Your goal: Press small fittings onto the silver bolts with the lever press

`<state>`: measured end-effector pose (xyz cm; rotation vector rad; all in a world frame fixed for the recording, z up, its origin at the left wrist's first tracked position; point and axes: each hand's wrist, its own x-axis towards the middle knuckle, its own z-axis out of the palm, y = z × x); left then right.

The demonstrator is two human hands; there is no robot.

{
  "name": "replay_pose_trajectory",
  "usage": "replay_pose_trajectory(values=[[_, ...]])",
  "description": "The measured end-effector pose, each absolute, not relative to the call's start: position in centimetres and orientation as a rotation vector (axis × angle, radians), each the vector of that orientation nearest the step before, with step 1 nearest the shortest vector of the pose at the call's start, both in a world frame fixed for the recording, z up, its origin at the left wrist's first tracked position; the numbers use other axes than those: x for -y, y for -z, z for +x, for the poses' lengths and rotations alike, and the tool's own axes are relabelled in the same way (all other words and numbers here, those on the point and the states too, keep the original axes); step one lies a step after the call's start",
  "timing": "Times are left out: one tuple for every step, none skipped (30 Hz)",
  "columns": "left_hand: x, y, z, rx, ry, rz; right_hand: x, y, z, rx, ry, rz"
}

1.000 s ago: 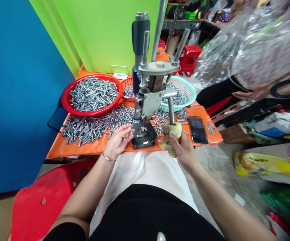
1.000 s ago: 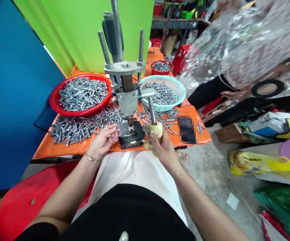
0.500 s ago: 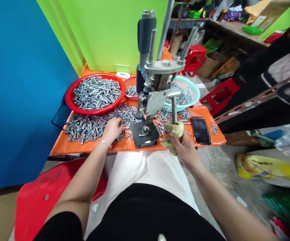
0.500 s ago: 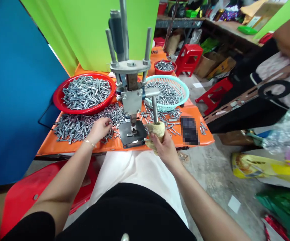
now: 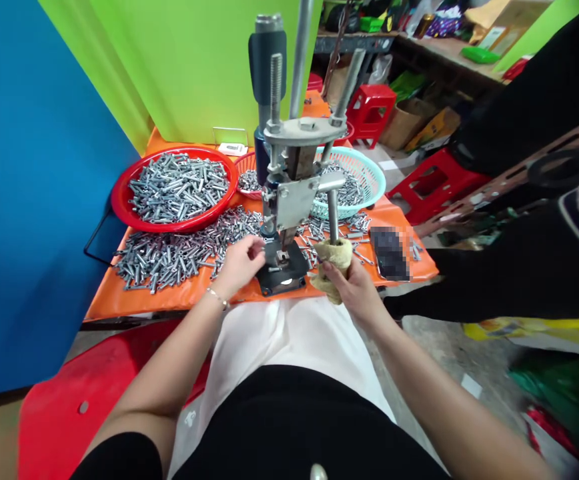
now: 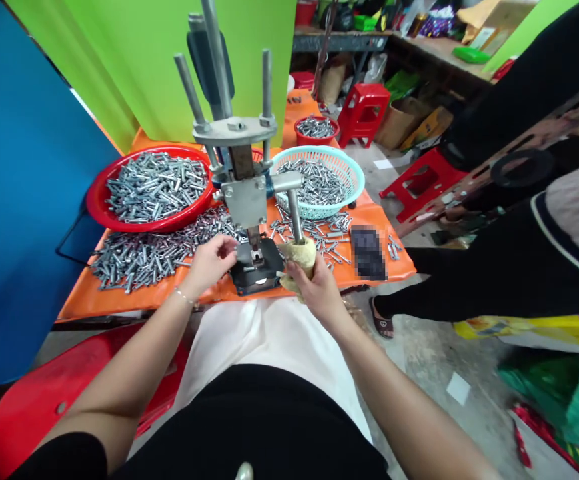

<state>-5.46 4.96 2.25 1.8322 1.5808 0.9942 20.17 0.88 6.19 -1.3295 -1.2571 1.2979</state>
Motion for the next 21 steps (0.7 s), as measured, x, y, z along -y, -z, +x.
replay_pose_trajectory(values=[[-4.1, -2.2, -4.6, -1.504, -1.041, 1.773, -0.9, -6.1, 20.2, 1.256, -1.295, -1.325], [-3.5, -2.1, -3.7, -1.454, -1.081, 1.733, -0.9, -6.1, 20.2, 1.257, -1.290, -1.320], [-3.0, -1.9, -2.9, -1.425, -1.118, 1.710, -0.9, -6.1, 20.2, 1.262, -1.285, -1.317], [-2.7, -1.7, -2.3, -1.413, -1.154, 1.704, -0.9, -6.1, 20.1, 1.267, -1.282, -1.316], [-2.6, -1.5, -1.8, -1.414, -1.188, 1.710, -0.9, -6.2, 20.1, 1.271, -1.280, -1.318], [-2.6, -1.2, -1.5, -1.419, -1.214, 1.728, -0.8, -6.3, 20.1, 1.269, -1.283, -1.319], [-2.8, -1.0, -1.3, -1.426, -1.231, 1.757, -0.7, -6.4, 20.1, 1.264, -1.289, -1.320], [-3.0, -0.8, -1.1, -1.431, -1.237, 1.798, -0.6, -6.5, 20.1, 1.256, -1.296, -1.319], [-3.2, -0.6, -1.0, -1.437, -1.237, 1.847, -0.6, -6.6, 20.1, 1.250, -1.303, -1.317], [-3.4, -0.5, -0.9, -1.442, -1.235, 1.901, -0.5, -6.7, 20.1, 1.246, -1.307, -1.314], [-3.5, -0.3, -0.9, -1.449, -1.234, 1.959, -0.4, -6.7, 20.1, 1.247, -1.309, -1.313], [-3.5, -0.2, -0.8, -1.460, -1.231, 2.018, -0.4, -6.7, 20.2, 1.247, -1.310, -1.312], [-3.4, -0.1, -0.7, -1.477, -1.225, 2.072, -0.4, -6.6, 20.2, 1.246, -1.311, -1.310], [-3.2, 0.0, -0.6, -1.500, -1.216, 2.116, -0.4, -6.6, 20.2, 1.244, -1.311, -1.309], [-3.1, 0.0, -0.5, -1.528, -1.204, 2.149, -0.4, -6.5, 20.2, 1.246, -1.311, -1.309], [-2.9, 0.0, -0.4, -1.556, -1.189, 2.171, -0.4, -6.5, 20.2, 1.249, -1.309, -1.310], [-2.7, 0.0, -0.3, -1.582, -1.175, 2.187, -0.5, -6.5, 20.2, 1.254, -1.305, -1.311], [-2.5, -0.1, -0.2, -1.603, -1.163, 2.201, -0.5, -6.5, 20.3, 1.259, -1.301, -1.311], [-2.4, -0.2, -0.1, -1.619, -1.153, 2.216, -0.5, -6.6, 20.3, 1.265, -1.296, -1.311], [-2.4, -0.4, 0.0, -1.631, -1.143, 2.236, -0.5, -6.6, 20.3, 1.272, -1.292, -1.309], [-2.4, -0.6, 0.1, -1.641, -1.131, 2.261, -0.5, -6.7, 20.2, 1.276, -1.294, -1.304]])
